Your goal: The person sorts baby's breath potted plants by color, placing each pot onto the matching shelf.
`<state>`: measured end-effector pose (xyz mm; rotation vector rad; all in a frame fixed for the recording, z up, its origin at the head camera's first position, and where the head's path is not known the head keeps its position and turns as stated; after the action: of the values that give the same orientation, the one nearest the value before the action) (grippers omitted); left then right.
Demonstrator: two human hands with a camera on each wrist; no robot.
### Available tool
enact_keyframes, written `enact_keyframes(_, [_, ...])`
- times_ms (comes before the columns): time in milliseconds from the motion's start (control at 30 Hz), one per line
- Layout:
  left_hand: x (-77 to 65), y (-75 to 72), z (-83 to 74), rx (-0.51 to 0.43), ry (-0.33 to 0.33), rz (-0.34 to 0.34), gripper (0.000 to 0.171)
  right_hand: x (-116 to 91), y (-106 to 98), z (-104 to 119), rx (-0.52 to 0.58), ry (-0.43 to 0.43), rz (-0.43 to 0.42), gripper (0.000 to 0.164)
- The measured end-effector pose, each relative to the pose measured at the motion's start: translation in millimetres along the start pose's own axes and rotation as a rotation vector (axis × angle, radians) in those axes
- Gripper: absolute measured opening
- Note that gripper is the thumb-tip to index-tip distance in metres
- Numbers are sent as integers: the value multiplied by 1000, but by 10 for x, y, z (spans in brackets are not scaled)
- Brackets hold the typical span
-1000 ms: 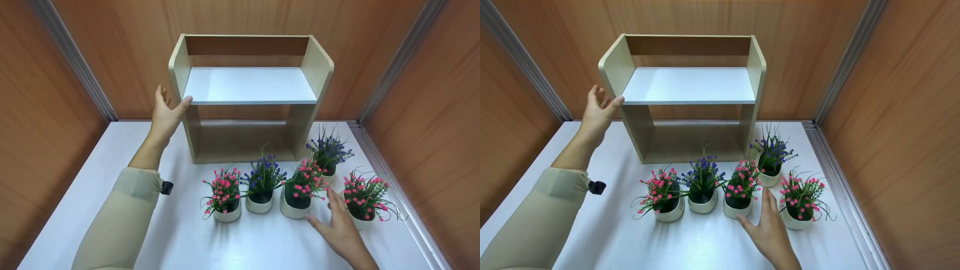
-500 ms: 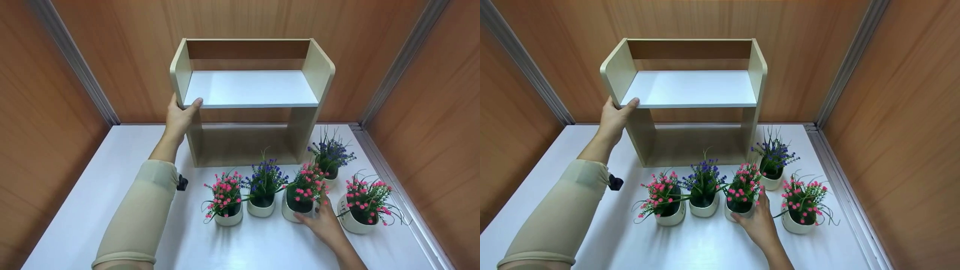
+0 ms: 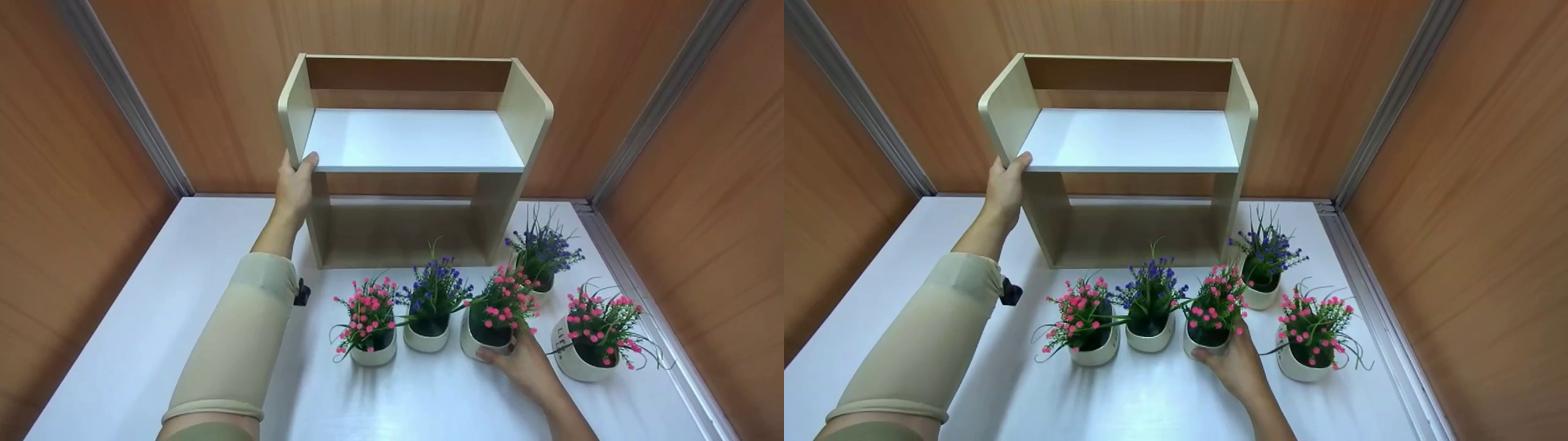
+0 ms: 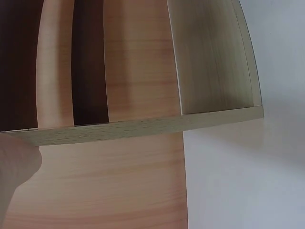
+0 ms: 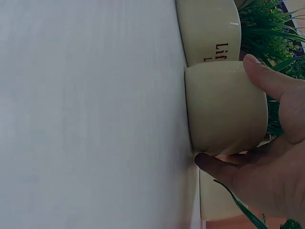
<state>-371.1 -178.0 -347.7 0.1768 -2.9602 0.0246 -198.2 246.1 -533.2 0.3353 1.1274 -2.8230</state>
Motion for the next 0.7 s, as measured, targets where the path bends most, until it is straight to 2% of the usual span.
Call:
enact_keyframes(67, [-52,15,-68,-1,-5,3,65,5,-5,0,-6,6,4,117])
enact_keyframes(333, [-126,55,-107,-5,-18,-2,65,-2,-47,-29,18,59,33,126])
enact_keyframes(567, [91,53,147,-2,8,-20,62,-73,-154,81,106,11,15,117])
enact_keyframes(700, [129,52,198,-3,24,-25,61,-116,-262,215,152,-3,-7,114])
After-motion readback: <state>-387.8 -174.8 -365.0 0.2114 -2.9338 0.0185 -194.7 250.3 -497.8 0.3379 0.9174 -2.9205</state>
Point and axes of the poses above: each hand's wrist, its own x-axis towards the middle knuckle, its own y-axis out of the palm, z = x × y, the point moved 3 cm from there along x, towards the middle knuckle, and after that the axes turned 4 degrees about -x, right-handed, at the moved point
